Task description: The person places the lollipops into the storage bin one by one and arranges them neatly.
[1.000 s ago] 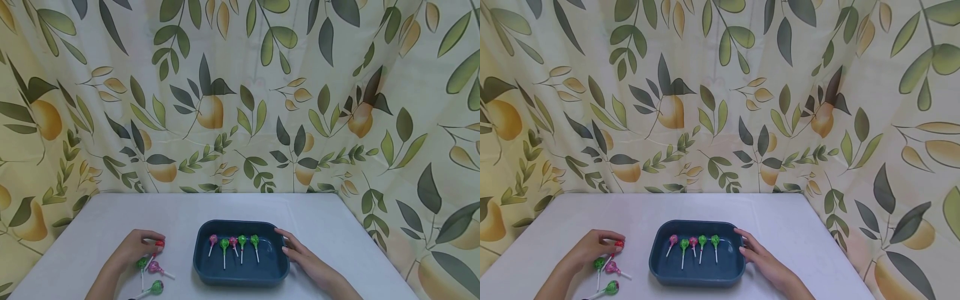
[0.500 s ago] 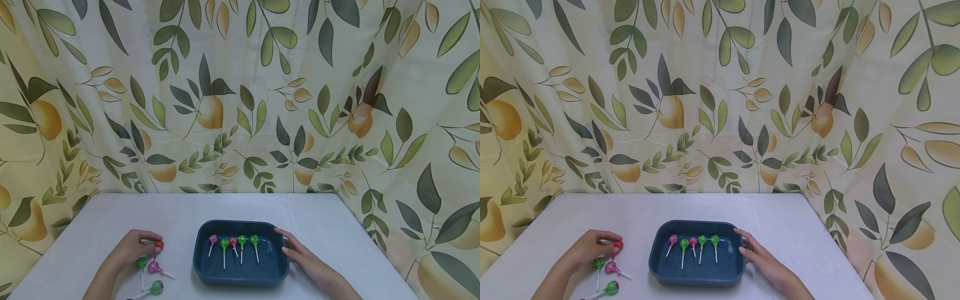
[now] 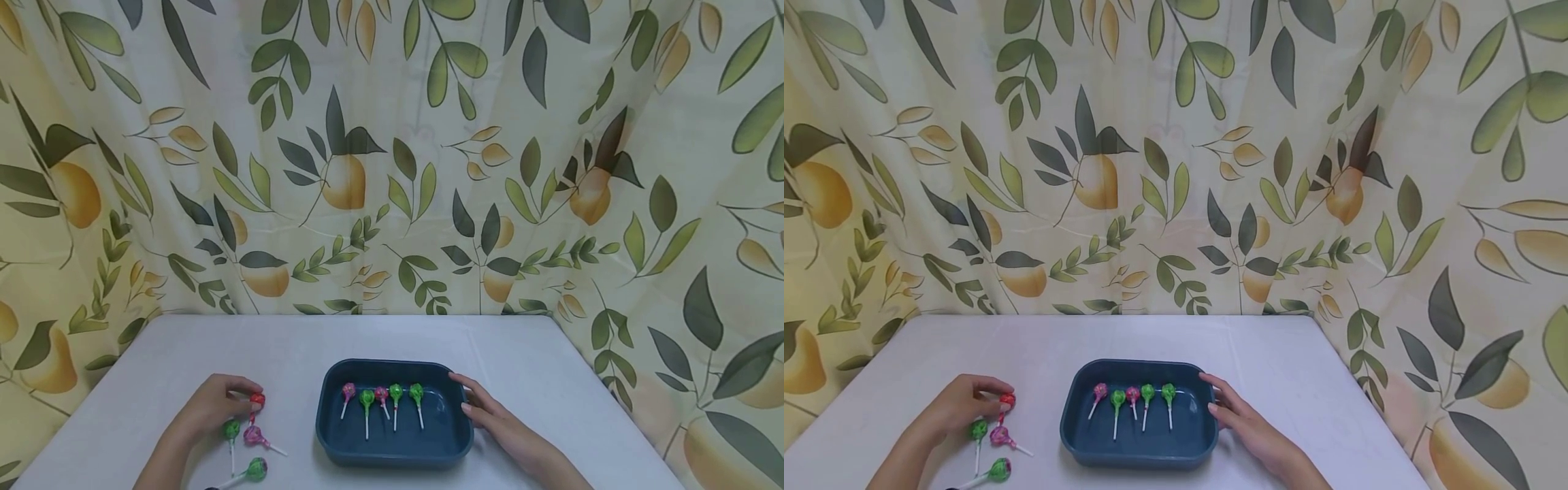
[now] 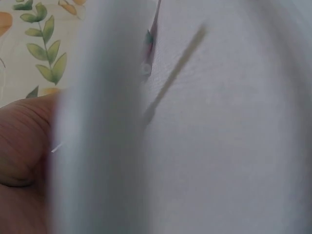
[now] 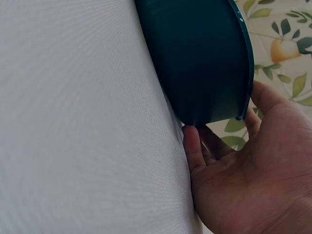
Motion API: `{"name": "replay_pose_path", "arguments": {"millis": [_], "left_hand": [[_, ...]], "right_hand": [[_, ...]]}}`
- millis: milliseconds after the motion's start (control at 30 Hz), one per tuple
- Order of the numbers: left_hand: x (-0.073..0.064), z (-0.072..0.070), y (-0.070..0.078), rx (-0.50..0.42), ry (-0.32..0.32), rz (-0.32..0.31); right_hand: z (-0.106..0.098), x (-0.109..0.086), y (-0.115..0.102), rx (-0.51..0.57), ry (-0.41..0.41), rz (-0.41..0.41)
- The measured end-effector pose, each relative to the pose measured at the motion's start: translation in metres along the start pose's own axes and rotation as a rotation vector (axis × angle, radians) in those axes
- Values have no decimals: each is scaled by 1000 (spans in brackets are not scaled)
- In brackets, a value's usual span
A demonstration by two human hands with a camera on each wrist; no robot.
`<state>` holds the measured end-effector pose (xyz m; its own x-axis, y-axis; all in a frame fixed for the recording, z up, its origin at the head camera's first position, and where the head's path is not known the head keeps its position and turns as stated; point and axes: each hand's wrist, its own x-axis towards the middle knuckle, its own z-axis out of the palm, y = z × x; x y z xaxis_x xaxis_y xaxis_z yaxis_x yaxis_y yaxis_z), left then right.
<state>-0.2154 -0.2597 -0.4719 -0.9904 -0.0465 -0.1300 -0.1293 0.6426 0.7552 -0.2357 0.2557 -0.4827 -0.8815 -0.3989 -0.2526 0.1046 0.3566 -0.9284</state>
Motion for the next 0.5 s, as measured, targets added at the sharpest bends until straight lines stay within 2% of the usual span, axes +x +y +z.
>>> {"name": "replay_pose_path", "arguments": {"millis": [200,500], "left_hand": [[-1,-8,-1,1,15,-29],[-2,-15,1,-12,44,-16]], "right_hand": [[1,0,-1,-1,8,11],[0,0,-1,-1,10,5]]}}
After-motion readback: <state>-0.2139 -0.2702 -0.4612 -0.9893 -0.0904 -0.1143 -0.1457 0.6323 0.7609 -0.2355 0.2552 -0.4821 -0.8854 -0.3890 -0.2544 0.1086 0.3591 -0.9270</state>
